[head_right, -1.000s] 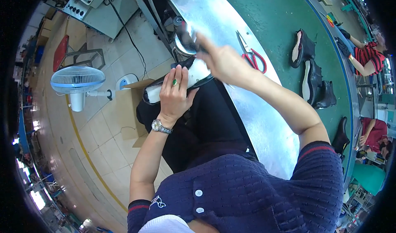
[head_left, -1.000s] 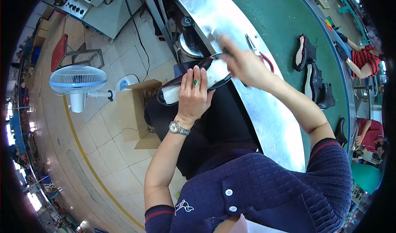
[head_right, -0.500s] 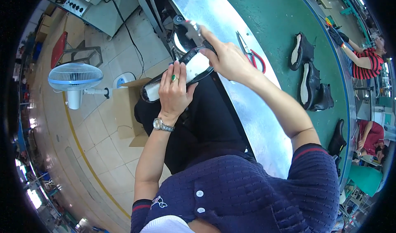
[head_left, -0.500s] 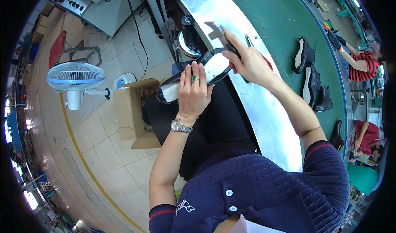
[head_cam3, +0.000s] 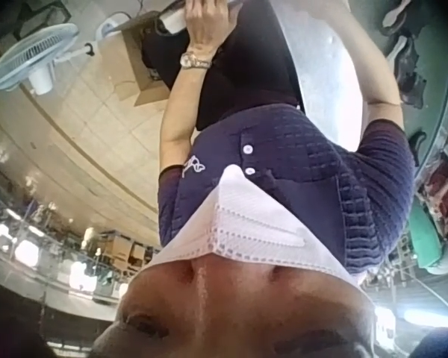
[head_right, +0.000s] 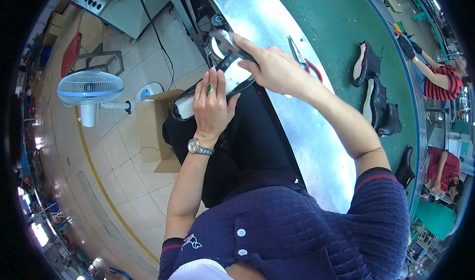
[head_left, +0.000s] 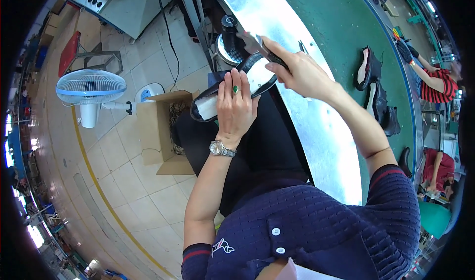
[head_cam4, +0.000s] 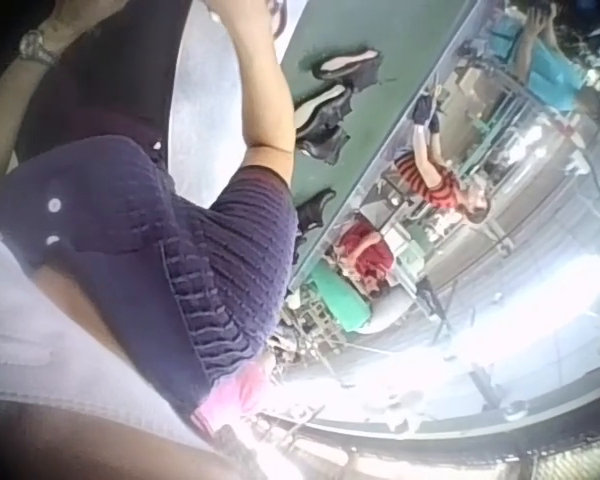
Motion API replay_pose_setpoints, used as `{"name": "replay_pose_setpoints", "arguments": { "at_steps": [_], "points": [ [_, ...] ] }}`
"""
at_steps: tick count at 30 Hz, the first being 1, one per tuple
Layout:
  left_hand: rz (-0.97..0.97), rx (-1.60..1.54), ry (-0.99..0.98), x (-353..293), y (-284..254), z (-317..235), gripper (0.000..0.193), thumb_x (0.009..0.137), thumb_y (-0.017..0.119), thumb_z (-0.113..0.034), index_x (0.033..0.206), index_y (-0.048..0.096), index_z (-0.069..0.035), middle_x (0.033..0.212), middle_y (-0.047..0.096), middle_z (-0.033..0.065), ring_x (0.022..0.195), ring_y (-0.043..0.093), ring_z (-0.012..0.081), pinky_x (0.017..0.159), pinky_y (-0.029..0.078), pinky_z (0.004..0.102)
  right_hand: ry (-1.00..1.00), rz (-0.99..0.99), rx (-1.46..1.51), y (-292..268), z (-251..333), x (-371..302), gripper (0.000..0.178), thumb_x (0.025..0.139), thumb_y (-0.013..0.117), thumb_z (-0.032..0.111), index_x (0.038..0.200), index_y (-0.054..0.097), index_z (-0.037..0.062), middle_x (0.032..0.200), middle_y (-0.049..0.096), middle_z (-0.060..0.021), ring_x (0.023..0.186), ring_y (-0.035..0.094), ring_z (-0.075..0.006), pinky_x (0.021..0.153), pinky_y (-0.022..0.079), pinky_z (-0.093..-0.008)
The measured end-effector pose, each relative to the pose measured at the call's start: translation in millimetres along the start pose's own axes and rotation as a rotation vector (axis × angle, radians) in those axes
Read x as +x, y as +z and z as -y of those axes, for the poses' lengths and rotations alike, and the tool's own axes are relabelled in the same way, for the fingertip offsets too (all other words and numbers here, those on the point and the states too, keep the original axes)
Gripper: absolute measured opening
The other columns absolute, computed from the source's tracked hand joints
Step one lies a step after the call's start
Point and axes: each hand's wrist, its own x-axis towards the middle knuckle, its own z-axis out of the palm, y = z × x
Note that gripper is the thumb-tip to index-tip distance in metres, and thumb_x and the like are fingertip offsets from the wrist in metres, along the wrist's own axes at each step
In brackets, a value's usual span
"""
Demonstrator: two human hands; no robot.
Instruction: Using pliers and scissors to trim and adjust the upper and sole of a boot during the lasting and finishing process.
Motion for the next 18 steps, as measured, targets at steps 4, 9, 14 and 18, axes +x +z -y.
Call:
{"name": "replay_pose_setpoints", "arguments": {
  "at_steps": [4, 9, 14, 18],
  "points": [
    [-0.012, -0.027, 0.001, 1.9, 3.4, -3.9, 0.067, 0.076, 0.075, -0.026, 0.129, 0.051, 0.008, 0.132, 0.053, 0.0245, 0.124, 0.05, 0.0379, 0.104, 0.04, 0.0449, -0.063, 0.118, -0.25, 25.9, -14.5, 1.7, 0.054, 0.095, 0.054, 0.017, 0.145, 0.035, 0.0142, 0.068, 0.064, -0.0204, 0.062, 0.064, -0.0394, 0.062, 0.051, -0.0447],
    [-0.027, -0.061, -0.051, 3.6, 0.8, -4.9, 0.061, 0.075, 0.076, -0.022, 0.123, 0.053, 0.009, 0.124, 0.054, 0.0226, 0.122, 0.05, 0.0383, 0.105, 0.04, 0.0441, -0.015, 0.152, -0.151, 5.6, 12.2, 3.3, 0.057, 0.094, 0.055, 0.017, 0.146, 0.032, 0.0144, 0.067, 0.063, -0.0193, 0.061, 0.064, -0.0374, 0.058, 0.049, -0.0458],
    [-0.026, -0.058, -0.044, 5.0, 2.1, -3.6, 0.064, 0.073, 0.077, -0.02, 0.124, 0.05, 0.008, 0.121, 0.053, 0.0199, 0.121, 0.05, 0.0379, 0.105, 0.04, 0.0436, 0.026, 0.146, -0.19, 15.0, 2.2, 2.0, 0.057, 0.094, 0.054, 0.014, 0.145, 0.03, 0.01, 0.066, 0.062, -0.0199, 0.062, 0.064, -0.0378, 0.058, 0.048, -0.0475],
    [-0.087, -0.058, -0.058, 0.6, 6.1, -1.0, 0.067, 0.071, 0.079, -0.018, 0.125, 0.047, 0.007, 0.119, 0.053, 0.0188, 0.118, 0.051, 0.0374, 0.101, 0.043, 0.0432, -0.033, 0.083, -0.138, 13.1, 20.2, -0.2, 0.057, 0.094, 0.054, 0.015, 0.146, 0.031, 0.0103, 0.065, 0.063, -0.02, 0.059, 0.064, -0.038, 0.057, 0.049, -0.0472]
  ]
}}
